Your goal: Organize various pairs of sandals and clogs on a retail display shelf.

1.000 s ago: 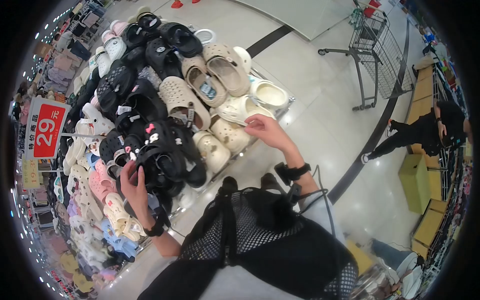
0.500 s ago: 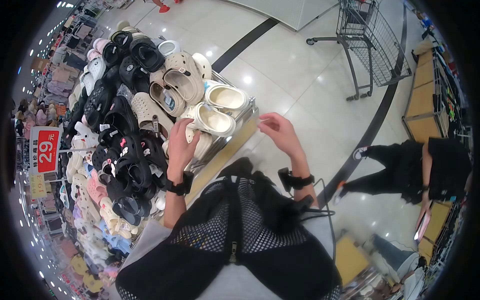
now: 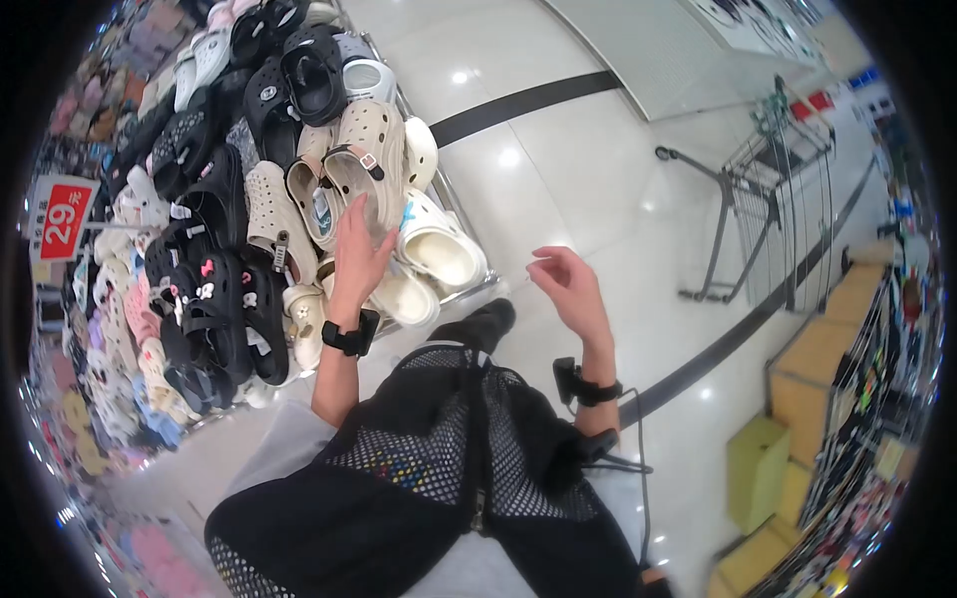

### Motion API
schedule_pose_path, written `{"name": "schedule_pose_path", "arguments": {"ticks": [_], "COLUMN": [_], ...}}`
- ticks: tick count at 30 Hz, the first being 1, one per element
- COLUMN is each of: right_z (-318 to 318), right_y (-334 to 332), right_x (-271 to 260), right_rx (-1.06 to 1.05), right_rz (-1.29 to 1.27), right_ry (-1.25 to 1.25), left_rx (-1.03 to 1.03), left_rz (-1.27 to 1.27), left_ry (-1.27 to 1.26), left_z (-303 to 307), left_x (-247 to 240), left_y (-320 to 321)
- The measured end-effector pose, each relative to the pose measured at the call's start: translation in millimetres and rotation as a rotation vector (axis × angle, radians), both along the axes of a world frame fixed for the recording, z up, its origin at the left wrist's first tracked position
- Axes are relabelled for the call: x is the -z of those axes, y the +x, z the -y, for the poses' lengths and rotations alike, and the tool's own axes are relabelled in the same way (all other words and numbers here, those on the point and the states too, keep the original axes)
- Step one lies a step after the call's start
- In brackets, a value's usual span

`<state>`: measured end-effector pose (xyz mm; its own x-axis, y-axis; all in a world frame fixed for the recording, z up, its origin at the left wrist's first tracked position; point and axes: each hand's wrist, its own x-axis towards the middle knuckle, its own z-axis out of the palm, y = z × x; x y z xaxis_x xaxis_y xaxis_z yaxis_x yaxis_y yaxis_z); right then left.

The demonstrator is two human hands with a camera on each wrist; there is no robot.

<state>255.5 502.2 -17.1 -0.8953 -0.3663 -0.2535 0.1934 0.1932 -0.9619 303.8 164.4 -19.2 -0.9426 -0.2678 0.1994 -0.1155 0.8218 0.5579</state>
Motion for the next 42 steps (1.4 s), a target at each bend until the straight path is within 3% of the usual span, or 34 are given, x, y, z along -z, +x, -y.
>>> {"name": "schedule_pose_path", "arguments": {"ticks": [4,10,21,28,33,42], "right_z": [1,39,145,151,136,127], "right_y": [-64,-147,-229,-289,-367,-446], "right_x": [3,-3,13,28,21,13], "right_rx": [-0.111,-0.364,-0.901,-1.166,-1.155,-1.088], "right_rz": [0.042,0.039,0.048,0.138,0.104,0.112], "right_ry": [0.023,0.093,0.040,-0.074,-0.075,-0.175], "left_rx": [-0.190,-0.341,-0.653,-0.932,-1.122,-1.175], "left_rz": [0.009,0.090,0.109,0.185,0.273,0.226], "left_ry": [0.070,-0.040,0.079,0.123,0.078,-0.021], "left_z": [2,-11,-35,-56,-62,-65], "left_x": [21,15,5,4,8,23], "left_y": [-32,-56,-76,-103,-119,-126]}}
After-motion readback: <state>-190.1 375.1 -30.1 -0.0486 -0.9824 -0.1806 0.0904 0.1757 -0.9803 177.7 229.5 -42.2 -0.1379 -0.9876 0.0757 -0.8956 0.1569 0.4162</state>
